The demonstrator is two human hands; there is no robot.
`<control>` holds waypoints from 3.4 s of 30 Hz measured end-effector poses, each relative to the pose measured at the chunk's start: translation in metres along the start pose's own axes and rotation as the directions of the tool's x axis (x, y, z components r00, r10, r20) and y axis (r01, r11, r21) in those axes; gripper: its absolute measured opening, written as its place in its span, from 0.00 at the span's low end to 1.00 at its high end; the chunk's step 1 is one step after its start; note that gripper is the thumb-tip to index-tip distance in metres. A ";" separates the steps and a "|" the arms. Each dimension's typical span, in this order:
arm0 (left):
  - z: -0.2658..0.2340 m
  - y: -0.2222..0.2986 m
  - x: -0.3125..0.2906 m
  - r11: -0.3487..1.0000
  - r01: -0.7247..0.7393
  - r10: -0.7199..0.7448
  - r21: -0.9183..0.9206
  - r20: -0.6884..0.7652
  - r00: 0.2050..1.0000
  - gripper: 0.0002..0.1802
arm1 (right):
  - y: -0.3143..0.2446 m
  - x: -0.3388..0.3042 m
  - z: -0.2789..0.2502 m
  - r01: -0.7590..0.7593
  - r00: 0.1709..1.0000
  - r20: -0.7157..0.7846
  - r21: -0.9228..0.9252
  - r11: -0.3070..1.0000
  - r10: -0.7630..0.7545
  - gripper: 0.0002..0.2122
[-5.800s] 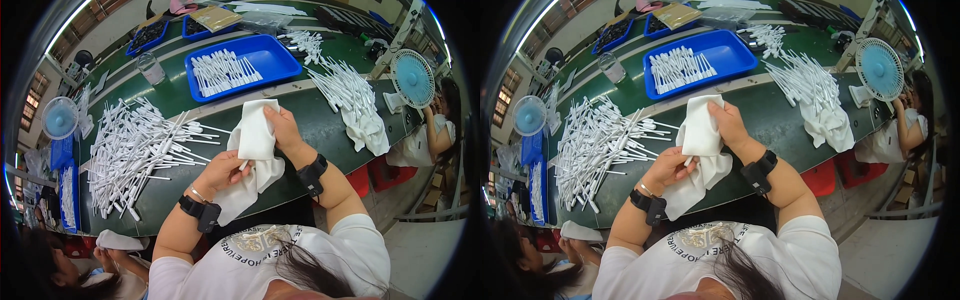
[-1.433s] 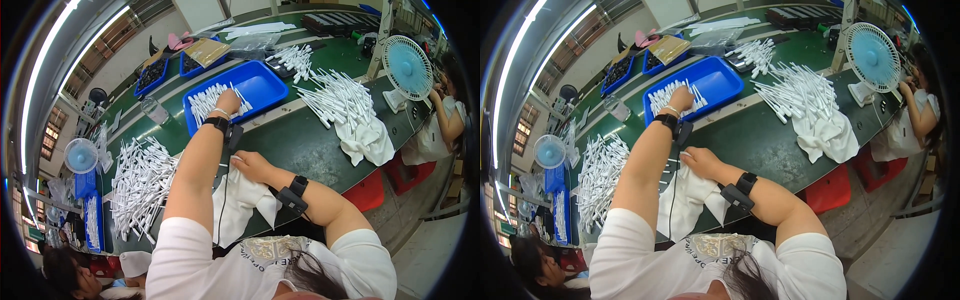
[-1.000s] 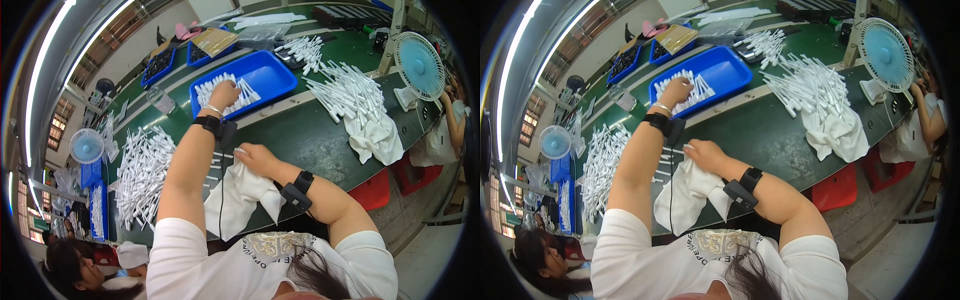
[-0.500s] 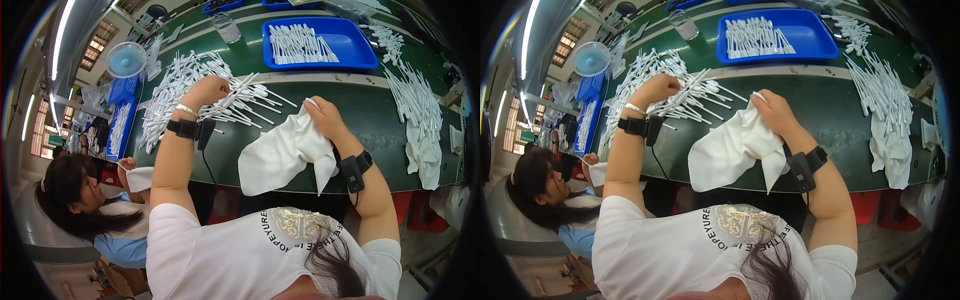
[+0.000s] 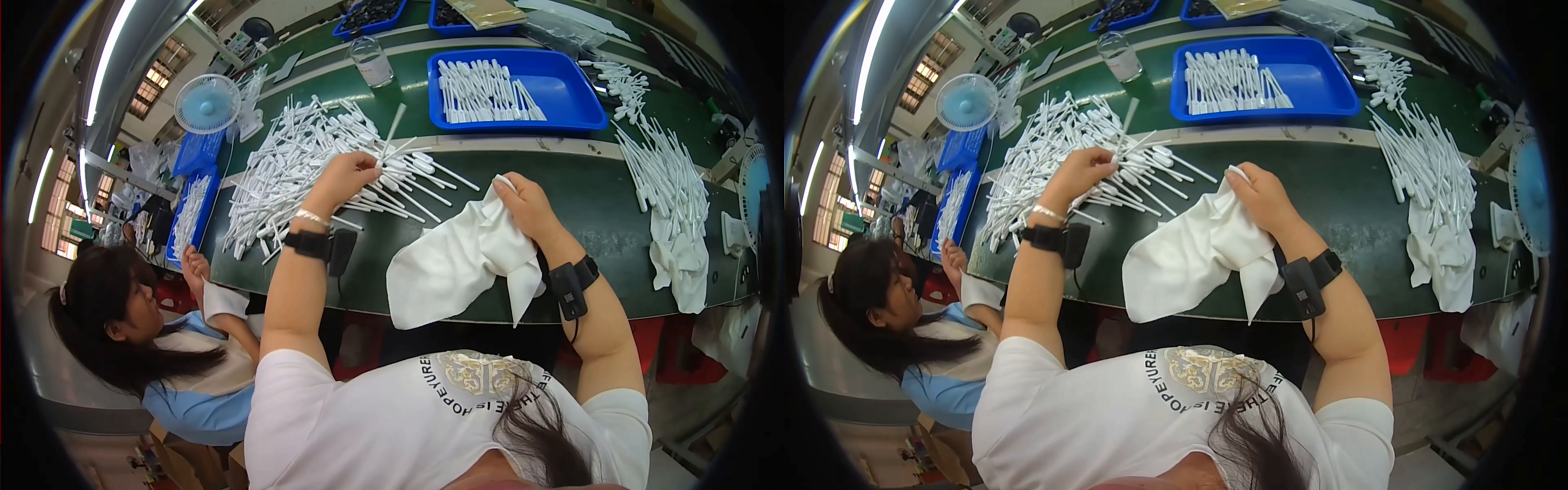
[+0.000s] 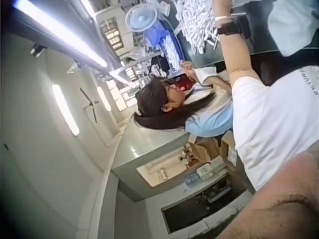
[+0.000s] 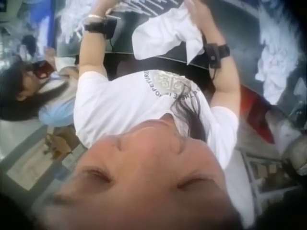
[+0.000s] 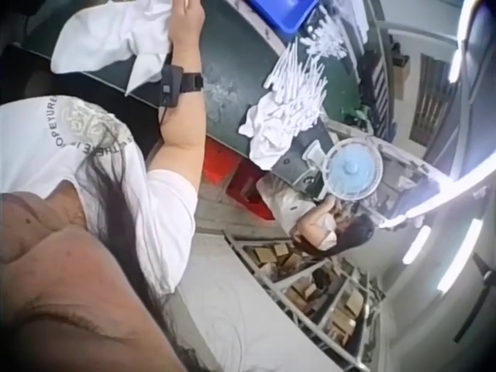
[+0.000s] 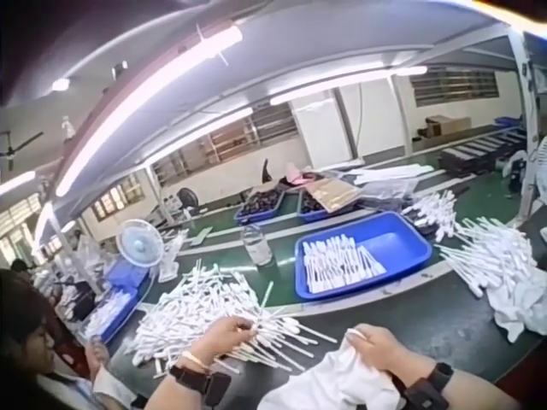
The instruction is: The person picks up a swab from a pile, wipes the handle and tip with a cloth, and places it into a blue tray, repeating this process for several swabs.
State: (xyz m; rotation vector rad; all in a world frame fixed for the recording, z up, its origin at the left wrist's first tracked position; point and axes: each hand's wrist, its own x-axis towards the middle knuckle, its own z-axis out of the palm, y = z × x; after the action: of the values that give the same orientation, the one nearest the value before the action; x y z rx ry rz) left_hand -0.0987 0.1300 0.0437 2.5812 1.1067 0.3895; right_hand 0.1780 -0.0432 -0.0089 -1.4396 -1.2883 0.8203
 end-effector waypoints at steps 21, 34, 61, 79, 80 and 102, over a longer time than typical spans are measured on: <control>0.067 0.105 -0.018 0.124 0.353 0.042 -0.928 0.360 0.932 0.08 | -0.018 0.002 -0.045 -0.135 0.915 0.334 -0.276 0.952 0.226 0.16; 0.068 0.110 -0.022 0.080 0.442 0.053 -0.894 0.446 0.893 0.09 | 0.001 0.005 -0.024 -0.363 0.916 0.359 0.561 0.744 0.176 0.14; 0.070 0.108 -0.017 0.214 0.065 0.015 -0.975 0.070 0.997 0.08 | -0.018 -0.008 -0.022 -0.246 0.860 0.505 0.289 0.925 0.071 0.16; 0.092 0.128 -0.029 0.421 0.256 0.038 -0.870 0.299 0.953 0.07 | -0.018 -0.012 0.003 -0.106 0.975 0.215 0.211 0.972 0.060 0.08; 0.095 0.129 -0.030 0.517 0.167 0.050 -0.840 0.224 0.973 0.07 | -0.020 -0.014 0.007 -0.107 0.975 0.212 0.212 0.971 0.061 0.08; 0.095 0.130 -0.035 0.901 -0.209 0.159 -0.380 -0.158 0.975 0.07 | -0.016 -0.008 0.008 -0.069 0.968 -0.181 0.464 0.883 0.171 0.06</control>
State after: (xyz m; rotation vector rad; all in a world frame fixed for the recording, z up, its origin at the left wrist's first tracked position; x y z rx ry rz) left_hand -0.0031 0.0029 0.0012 2.3246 0.7257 0.7452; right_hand 0.1639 -0.0497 0.0029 -1.1949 -0.7771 0.9451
